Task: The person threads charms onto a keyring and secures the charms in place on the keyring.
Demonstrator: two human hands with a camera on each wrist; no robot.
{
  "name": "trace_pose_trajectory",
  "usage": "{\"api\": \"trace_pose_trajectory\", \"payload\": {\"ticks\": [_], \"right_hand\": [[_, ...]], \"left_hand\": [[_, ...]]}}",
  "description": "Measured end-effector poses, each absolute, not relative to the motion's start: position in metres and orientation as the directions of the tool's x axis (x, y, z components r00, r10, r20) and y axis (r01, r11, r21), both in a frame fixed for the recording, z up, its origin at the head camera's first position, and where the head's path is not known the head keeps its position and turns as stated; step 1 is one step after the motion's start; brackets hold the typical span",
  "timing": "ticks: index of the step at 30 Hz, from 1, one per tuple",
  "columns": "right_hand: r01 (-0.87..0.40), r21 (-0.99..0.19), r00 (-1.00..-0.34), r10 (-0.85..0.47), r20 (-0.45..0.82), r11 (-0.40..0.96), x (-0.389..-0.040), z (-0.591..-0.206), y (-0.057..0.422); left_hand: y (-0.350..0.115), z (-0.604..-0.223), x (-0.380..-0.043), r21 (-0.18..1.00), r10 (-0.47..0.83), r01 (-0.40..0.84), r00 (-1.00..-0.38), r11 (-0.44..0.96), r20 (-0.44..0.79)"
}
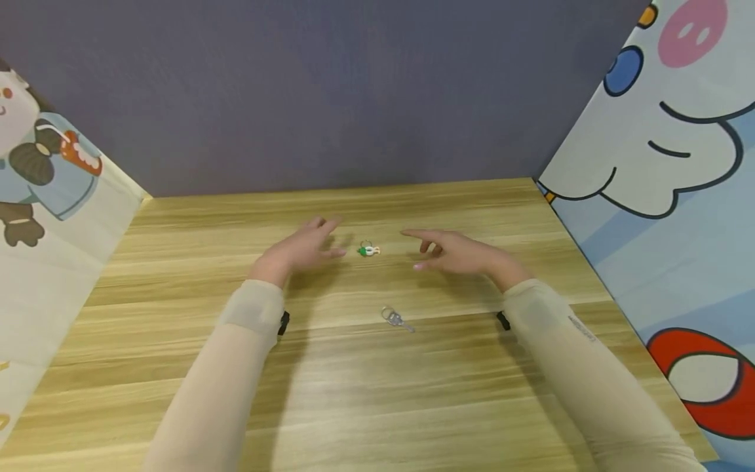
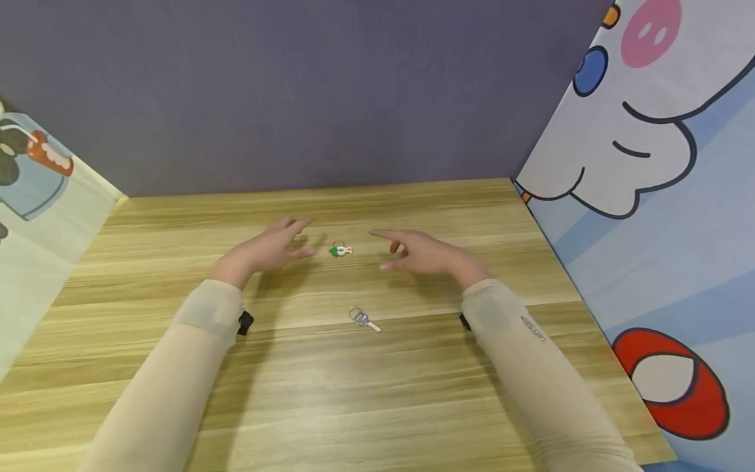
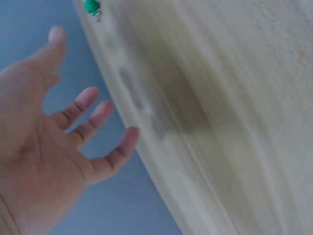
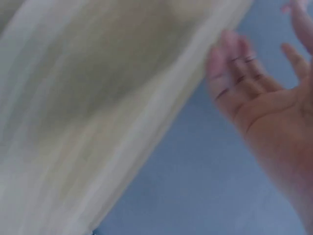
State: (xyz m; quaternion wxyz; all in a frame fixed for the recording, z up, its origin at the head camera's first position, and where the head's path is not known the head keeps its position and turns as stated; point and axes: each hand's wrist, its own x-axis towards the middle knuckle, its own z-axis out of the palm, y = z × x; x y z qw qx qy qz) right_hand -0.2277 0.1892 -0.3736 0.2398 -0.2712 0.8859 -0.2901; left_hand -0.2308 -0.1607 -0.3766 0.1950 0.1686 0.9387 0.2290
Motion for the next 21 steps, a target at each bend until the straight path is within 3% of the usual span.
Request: {"api": "trace_pose_trajectory", "payload": {"ticks": [9,21], "right_hand": [[-0.273,-0.775,-0.581,-0.740,-0.339,0.570,-0.223,-0.397,0.165],[-0.248,-0.800,-0.439,-0.800,-0.410,0.546,-0.215,-0.414,0.136]], "left_hand": [[-0.142,-0.388,-0.254,0.466,0.508,0.339,-0.806,0.817,-0.304],[-0.133,-0.397,-0.263,0.427,0.492,0.321,-0.779,0.845,-0.388]]}}
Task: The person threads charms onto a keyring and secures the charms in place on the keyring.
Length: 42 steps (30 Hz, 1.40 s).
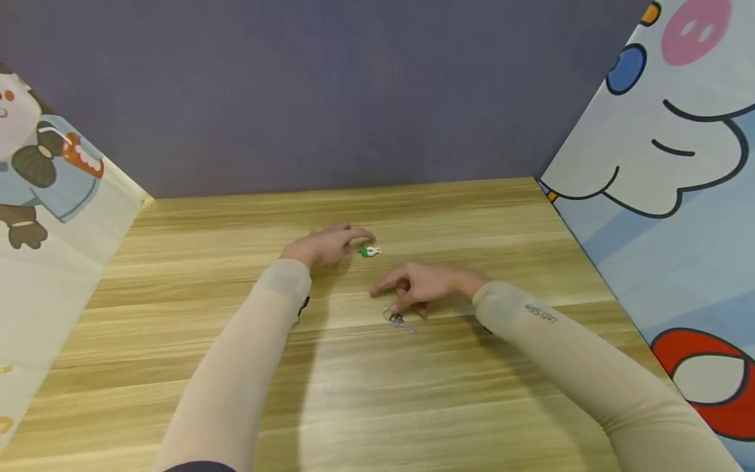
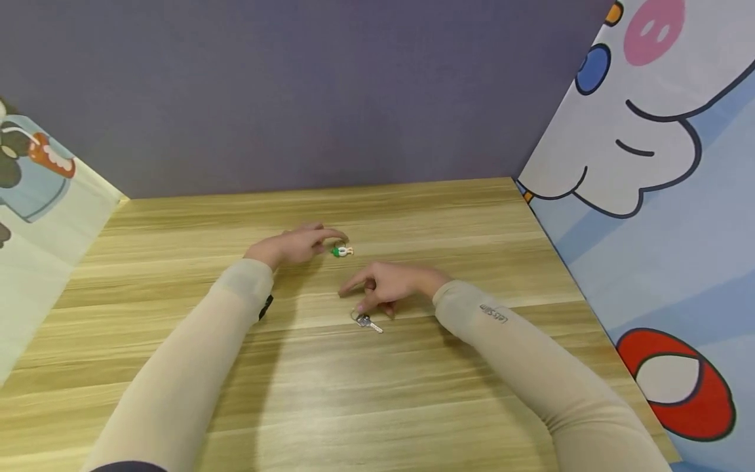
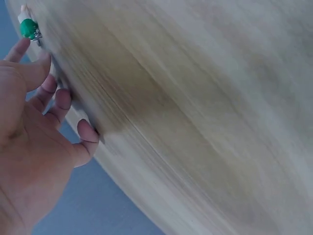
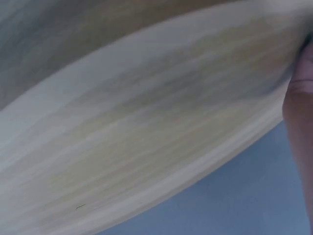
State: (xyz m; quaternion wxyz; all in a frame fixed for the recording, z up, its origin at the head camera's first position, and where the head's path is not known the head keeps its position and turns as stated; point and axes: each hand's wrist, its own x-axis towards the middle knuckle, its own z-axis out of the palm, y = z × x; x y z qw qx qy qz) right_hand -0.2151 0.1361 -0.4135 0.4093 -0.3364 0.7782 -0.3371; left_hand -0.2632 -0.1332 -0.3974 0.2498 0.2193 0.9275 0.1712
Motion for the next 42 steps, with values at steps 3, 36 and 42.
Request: {"api": "trace_pose_trajectory", "payload": {"ticks": [3,36,42], "right_hand": [[-0.226,-0.818,-0.428,-0.808,-0.404,0.529,-0.215,-0.419,0.133],[-0.083,-0.841,-0.425,-0.782,-0.456,0.535,-0.222,-0.432,0.135],[-0.099,-0.835,-0.441,-0.776,-0.451,0.542,-0.221,-0.430,0.135]], "left_hand": [[-0.134,-0.396,-0.262,0.425,0.482,0.305,-0.774,0.852,-0.412],[-0.124,-0.402,-0.273,0.469,0.429,0.208,-0.794,0.858,-0.432],[-0.124,-0.403,-0.274,0.511,0.444,0.204,-0.799,0.835,-0.406]]}}
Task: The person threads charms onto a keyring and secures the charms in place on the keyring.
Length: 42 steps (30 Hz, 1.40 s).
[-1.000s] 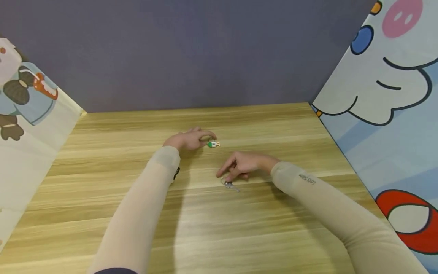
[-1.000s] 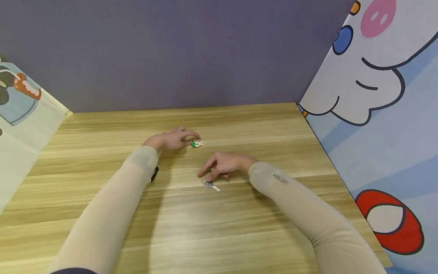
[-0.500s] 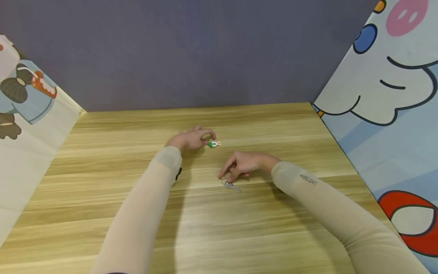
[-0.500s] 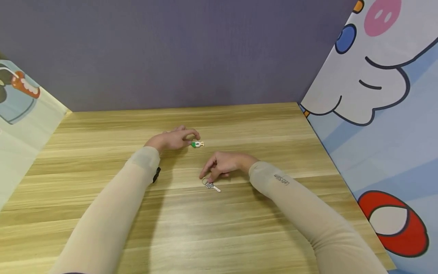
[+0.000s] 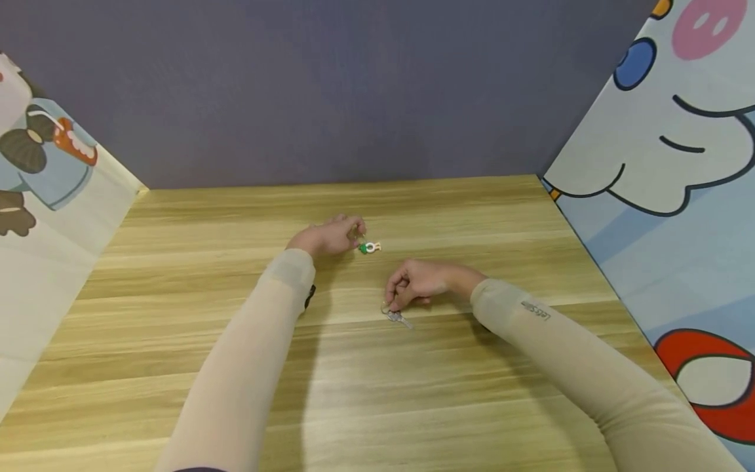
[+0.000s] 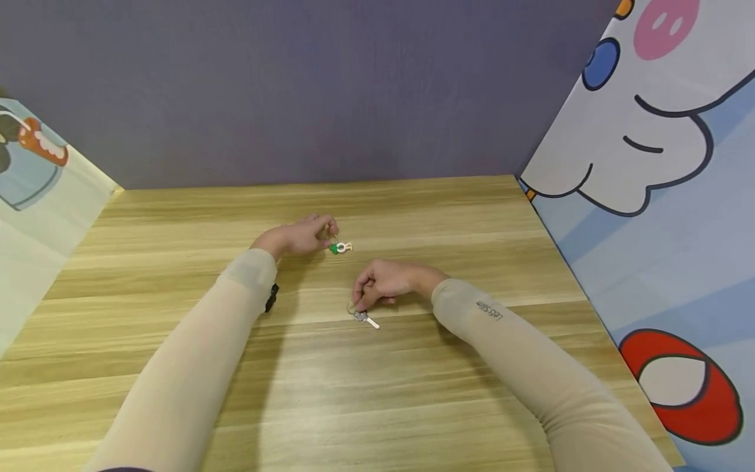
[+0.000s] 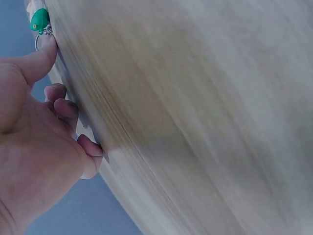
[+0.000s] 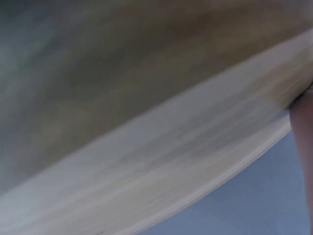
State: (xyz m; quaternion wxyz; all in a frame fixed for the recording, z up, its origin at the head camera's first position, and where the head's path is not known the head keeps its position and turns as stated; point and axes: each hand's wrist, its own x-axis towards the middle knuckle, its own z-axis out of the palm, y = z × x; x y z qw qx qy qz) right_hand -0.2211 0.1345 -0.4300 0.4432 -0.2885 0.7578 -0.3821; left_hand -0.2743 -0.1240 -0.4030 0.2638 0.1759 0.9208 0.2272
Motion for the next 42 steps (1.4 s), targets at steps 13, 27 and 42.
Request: {"api": "trace_pose_trajectory", "payload": {"ticks": [13,27,42], "right_hand": [[-0.056,-0.849,-0.448,-0.773,-0.449,0.525,-0.223,-0.431,0.135],[-0.008,-0.889,-0.507,-0.768,-0.391,0.458,-0.219,-0.414,0.144],[-0.075,-0.982,-0.728,-0.682,-0.063,0.172,-0.207,-0.356,0.165]], "left_hand": [[-0.125,-0.406,-0.276,0.500,0.408,0.183,-0.826,0.846,-0.388],[-0.136,-0.400,-0.272,0.669,0.444,0.207,-0.873,0.714,-0.203],[-0.147,-0.338,-0.219,0.728,0.310,0.272,-0.947,0.630,0.085]]}}
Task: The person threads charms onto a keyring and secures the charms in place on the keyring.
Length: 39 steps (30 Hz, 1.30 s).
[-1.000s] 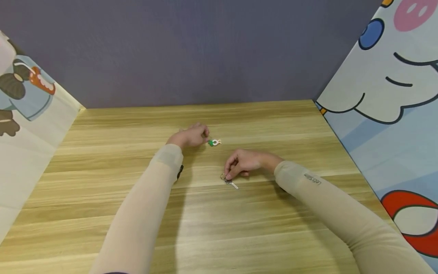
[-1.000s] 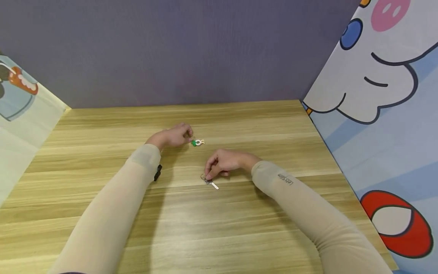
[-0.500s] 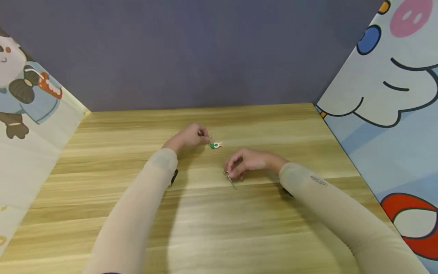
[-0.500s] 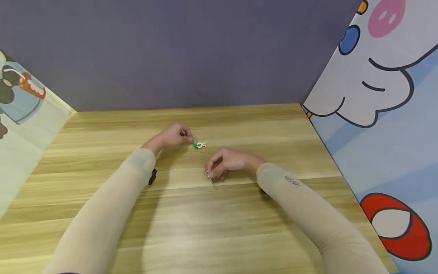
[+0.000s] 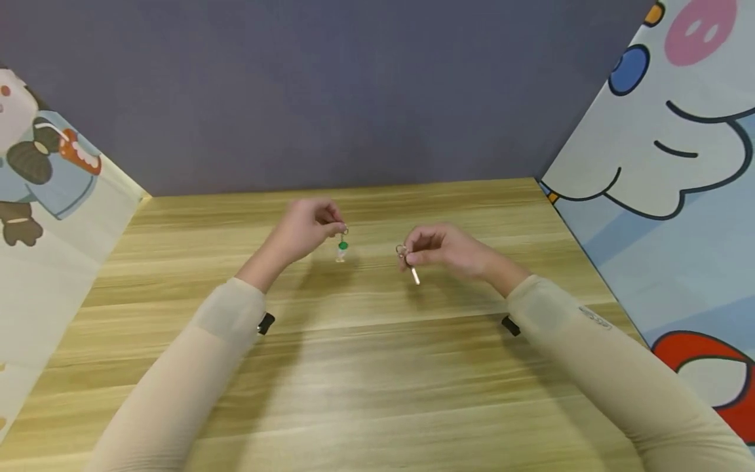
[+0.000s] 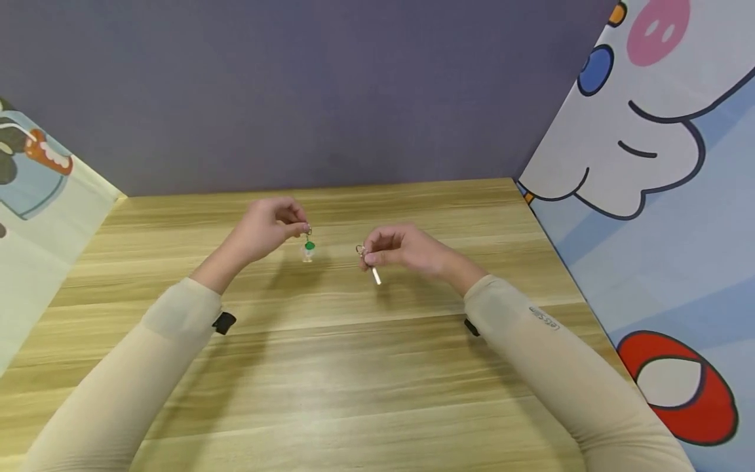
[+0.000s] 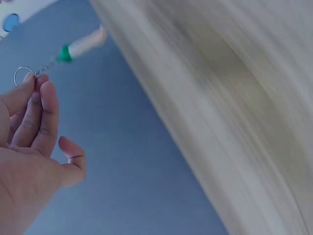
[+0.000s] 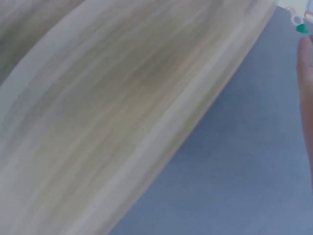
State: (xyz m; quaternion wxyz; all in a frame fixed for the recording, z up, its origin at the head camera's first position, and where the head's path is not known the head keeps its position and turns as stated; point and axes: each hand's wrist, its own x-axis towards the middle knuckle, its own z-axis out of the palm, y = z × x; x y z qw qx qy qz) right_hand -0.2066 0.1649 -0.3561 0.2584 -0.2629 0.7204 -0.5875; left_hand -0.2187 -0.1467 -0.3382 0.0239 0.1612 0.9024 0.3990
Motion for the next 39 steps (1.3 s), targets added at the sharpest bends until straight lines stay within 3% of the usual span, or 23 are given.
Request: {"api": "trace_pose_trajectory", "payload": {"ticks": [5,13,25,34,39], "right_hand": [[-0.100,-0.979,-0.780,-0.625,-0.035,0.179,-0.203,-0.348,0.164],[-0.112,-0.984,-0.756,-0.654,-0.008,0.142,-0.197,-0.343,0.164],[-0.108,-0.994,-0.702,-0.707,0.089,-0.018,-0.192,-0.341,0.161],[-0.115,-0.992,-0.749,-0.661,0.056,0.046,-0.190,-0.338,0.160],[-0.160,-0.986,-0.728,-0.681,0.086,0.046,-0.190,-0.334,0.159]], "left_hand": [[-0.133,-0.321,-0.193,0.722,0.327,0.327,-0.934,0.610,0.146],[-0.117,-0.308,-0.168,0.719,0.360,0.365,-0.917,0.592,0.169],[-0.108,-0.305,-0.155,0.767,0.363,0.390,-0.906,0.509,0.220],[-0.105,-0.304,-0.150,0.784,0.361,0.423,-0.892,0.454,0.273],[-0.105,-0.305,-0.148,0.806,0.353,0.402,-0.899,0.435,0.259]]}}
